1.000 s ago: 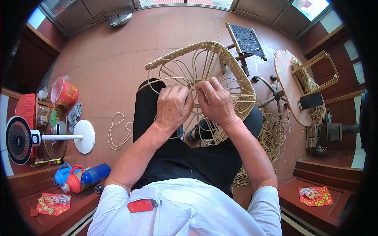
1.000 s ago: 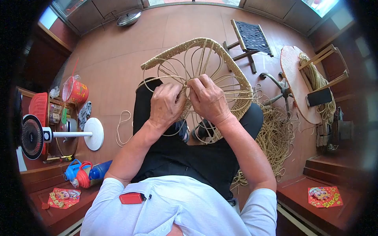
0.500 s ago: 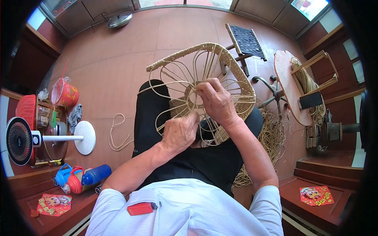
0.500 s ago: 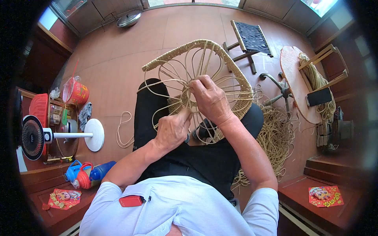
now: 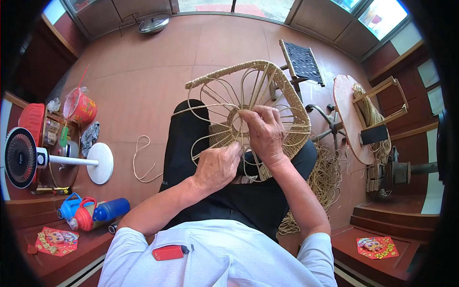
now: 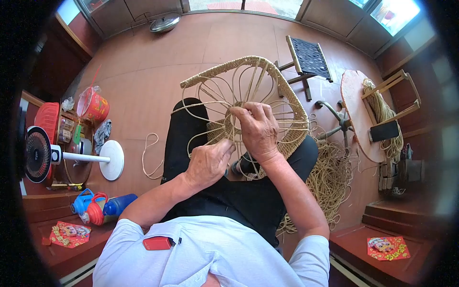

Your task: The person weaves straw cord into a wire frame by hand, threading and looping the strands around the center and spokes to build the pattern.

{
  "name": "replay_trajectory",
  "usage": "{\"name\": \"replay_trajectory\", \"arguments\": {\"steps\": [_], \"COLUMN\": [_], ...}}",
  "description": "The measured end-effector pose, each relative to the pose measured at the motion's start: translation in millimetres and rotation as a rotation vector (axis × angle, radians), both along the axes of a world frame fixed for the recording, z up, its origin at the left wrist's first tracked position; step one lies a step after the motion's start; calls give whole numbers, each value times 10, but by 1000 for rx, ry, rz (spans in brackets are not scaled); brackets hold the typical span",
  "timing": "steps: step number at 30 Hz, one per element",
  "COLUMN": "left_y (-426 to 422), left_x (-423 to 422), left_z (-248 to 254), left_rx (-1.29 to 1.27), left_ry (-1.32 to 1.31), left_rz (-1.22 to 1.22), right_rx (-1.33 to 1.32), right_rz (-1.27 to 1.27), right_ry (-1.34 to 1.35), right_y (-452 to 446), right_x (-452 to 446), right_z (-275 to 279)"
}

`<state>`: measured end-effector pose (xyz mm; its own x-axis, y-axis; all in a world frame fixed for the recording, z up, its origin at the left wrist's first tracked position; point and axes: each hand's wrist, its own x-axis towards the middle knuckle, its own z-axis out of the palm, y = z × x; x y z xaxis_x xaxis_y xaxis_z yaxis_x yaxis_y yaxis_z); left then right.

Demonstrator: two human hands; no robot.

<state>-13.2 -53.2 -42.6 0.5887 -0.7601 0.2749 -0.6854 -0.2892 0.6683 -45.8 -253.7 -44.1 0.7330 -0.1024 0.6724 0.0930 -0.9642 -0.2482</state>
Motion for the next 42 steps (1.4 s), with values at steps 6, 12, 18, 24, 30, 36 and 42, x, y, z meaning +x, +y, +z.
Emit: {"name": "replay_trajectory", "arguments": {"steps": [6, 12, 18, 24, 30, 36, 42], "left_y": [-52, -61, -64, -9, 254, 816, 2375], "left_x": [-25, -16, -12, 59, 152, 240, 1101], "left_z": [27, 31, 105, 243, 664, 983, 1017], "left_rx": [-9, -20, -22, -47, -56, -172, 144], "left_ry": [-38, -11, 18, 139, 336, 539, -14], "left_rz": [21, 31, 45, 69, 70, 163, 599], "right_rx": [114, 148, -22, -74, 67, 22, 124], "right_rz": [-10, 25, 63, 118, 106, 56, 31], "right_ry": [5, 23, 30, 49, 47, 91, 134], "right_y": [66, 8, -53, -125, -105, -114, -157], "right_x": [26, 44, 34, 8, 13, 81, 165], "right_z": [-22, -32, -69, -48, 21, 24, 12]}}
